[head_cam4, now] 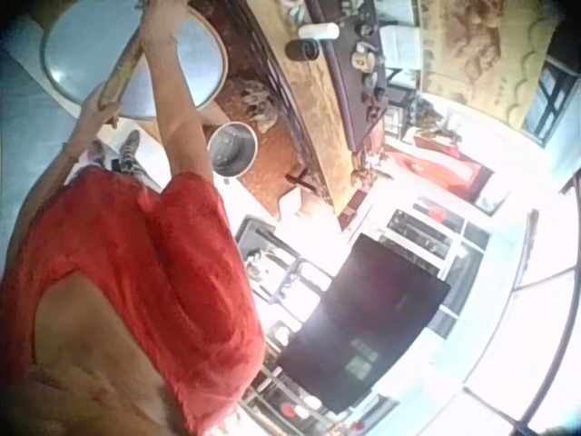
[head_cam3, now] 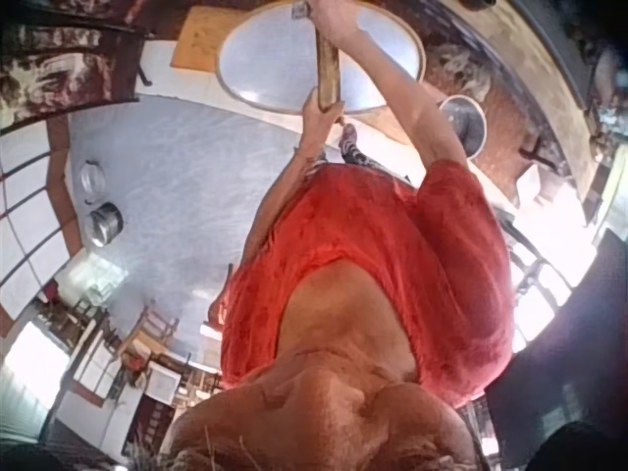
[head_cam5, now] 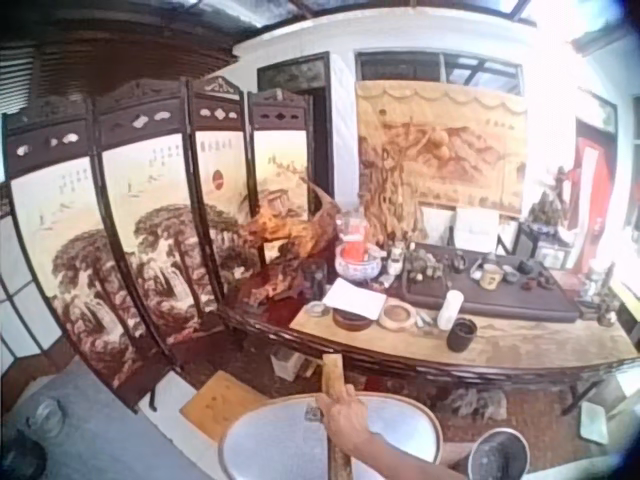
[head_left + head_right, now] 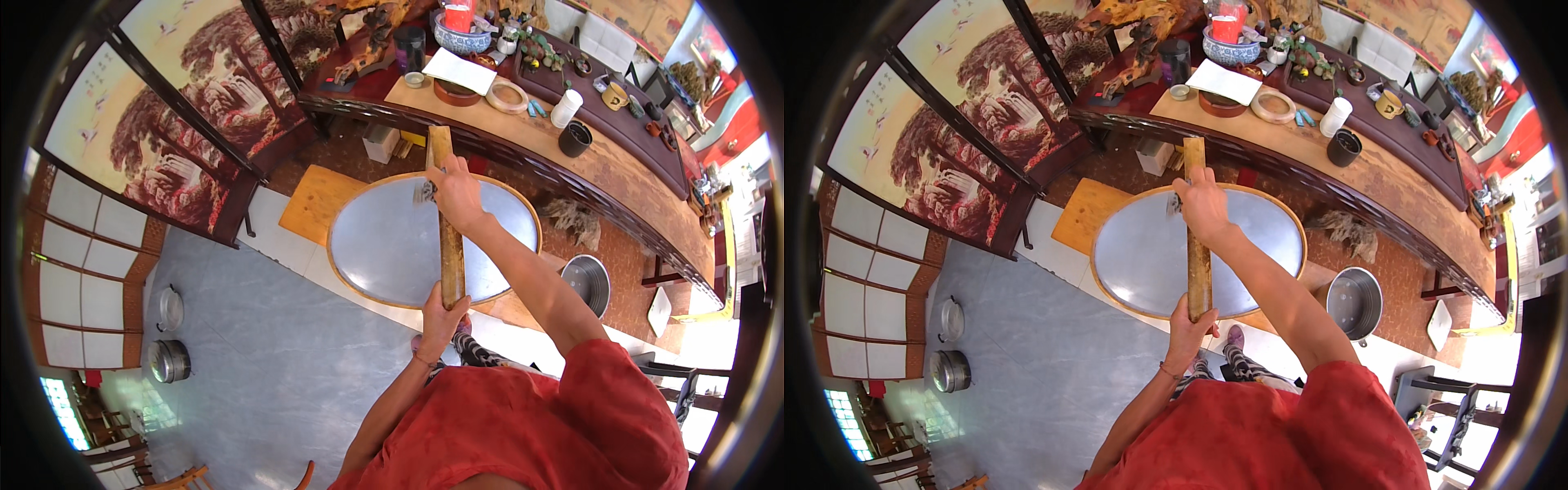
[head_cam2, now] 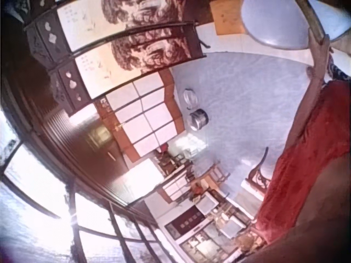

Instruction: The person cleans a large metal container and a wooden structure. They wipe the inside and outside of the metal basin with a cloth, and also wipe down the wooden frame of a large sieve-like object.

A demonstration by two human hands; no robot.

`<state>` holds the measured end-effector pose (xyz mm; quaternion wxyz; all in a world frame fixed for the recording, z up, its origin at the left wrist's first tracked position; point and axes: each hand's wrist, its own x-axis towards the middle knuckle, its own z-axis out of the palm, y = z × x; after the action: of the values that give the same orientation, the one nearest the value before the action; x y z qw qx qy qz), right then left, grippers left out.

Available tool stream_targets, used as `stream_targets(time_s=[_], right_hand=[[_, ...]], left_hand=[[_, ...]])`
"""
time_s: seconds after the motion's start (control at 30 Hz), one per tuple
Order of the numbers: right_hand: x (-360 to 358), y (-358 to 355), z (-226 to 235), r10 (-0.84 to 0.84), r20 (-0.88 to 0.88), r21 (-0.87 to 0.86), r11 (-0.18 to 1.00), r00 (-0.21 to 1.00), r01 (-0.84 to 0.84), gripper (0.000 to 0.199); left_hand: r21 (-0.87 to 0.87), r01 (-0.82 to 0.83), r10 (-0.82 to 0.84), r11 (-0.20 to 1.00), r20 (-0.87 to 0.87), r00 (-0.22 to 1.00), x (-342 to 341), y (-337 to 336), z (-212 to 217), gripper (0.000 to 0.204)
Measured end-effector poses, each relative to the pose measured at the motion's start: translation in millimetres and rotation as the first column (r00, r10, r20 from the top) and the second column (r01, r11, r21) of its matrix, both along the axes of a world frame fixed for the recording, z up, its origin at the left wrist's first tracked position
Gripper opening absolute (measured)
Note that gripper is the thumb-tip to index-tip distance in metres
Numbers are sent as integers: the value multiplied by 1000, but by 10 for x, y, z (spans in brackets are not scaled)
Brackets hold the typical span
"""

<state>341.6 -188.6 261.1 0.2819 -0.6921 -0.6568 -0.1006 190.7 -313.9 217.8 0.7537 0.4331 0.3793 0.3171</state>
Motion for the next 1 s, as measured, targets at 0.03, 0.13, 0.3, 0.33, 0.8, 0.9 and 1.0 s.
stream_targets(time_s=[0.03,0.13,0.3,0.33,0.8,0.9,1.0], right_hand=[[-55,-28,-47,0,-23,0,1000,1000,0,14],[-281,-748,-53,233,-145,-108,962,962,-249,22],[5,-728,-151,211,-163,36,978,964,-208,28],[150,-552,-112,109,-226,-41,992,968,-121,28],[203,-641,-2210,-186,-126,-410,904,974,120,31],[-766,-1102,-2124,285,-462,-201,889,840,-412,34],[-147,-1255,-2064,524,-256,-192,796,812,-574,33]], left_hand=[[-16,-5,5,1000,-14,1000,-61,-9,-29,22],[-16,-24,23,1000,-22,999,-126,27,-56,21],[28,-27,27,999,-16,999,-101,34,-121,21],[14,-39,39,999,-20,999,-114,33,-150,21],[296,29,38,955,-215,976,-159,-21,-47,39],[294,11,76,956,-285,955,-288,-56,-64,42],[242,-47,119,969,-295,948,-536,-145,-94,43]])
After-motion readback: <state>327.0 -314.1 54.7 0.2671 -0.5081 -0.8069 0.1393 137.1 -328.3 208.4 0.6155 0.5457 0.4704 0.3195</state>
